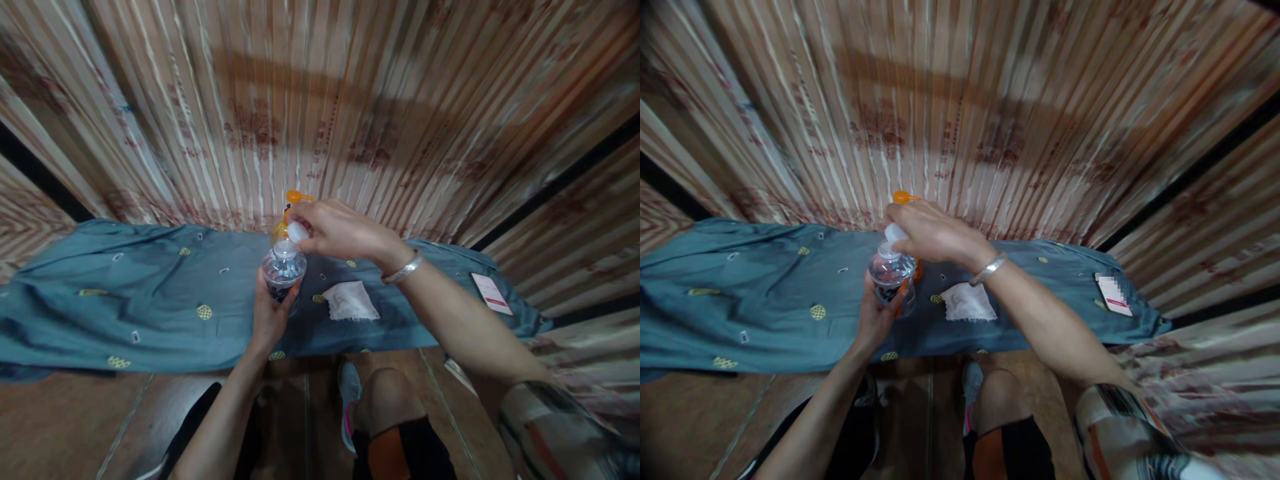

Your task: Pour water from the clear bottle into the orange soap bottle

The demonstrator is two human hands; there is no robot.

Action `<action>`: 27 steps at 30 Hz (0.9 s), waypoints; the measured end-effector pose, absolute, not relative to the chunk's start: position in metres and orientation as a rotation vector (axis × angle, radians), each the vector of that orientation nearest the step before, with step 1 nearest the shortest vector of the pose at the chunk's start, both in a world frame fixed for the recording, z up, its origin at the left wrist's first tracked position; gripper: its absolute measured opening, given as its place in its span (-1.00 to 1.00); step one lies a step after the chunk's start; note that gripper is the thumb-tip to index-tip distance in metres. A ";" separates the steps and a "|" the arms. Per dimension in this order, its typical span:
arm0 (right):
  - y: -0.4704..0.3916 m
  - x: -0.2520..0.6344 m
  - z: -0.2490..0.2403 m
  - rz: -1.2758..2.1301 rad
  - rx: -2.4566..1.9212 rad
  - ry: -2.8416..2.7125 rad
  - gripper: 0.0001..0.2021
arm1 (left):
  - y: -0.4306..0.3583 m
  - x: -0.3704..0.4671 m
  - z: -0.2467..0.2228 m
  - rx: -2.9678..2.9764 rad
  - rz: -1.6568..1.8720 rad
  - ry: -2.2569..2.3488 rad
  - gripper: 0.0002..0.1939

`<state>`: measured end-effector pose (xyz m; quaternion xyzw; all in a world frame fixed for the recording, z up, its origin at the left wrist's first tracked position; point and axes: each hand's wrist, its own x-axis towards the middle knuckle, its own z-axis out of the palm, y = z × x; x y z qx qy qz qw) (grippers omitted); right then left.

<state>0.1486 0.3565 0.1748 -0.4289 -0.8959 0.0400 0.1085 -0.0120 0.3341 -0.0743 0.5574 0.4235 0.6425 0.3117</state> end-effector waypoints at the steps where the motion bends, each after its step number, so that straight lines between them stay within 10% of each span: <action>1: 0.351 0.158 0.165 0.210 -1.293 -2.538 -0.72 | 0.334 -0.012 -0.074 1.466 1.694 1.123 -0.12; 12: 0.278 0.167 -0.029 0.810 -1.641 -1.891 -0.54 | 0.335 -0.015 -0.075 1.440 1.678 1.166 -0.16; 27: 0.251 0.287 -0.055 0.327 -2.136 -1.283 -0.72 | 0.337 -0.016 -0.074 1.452 1.678 1.145 -0.12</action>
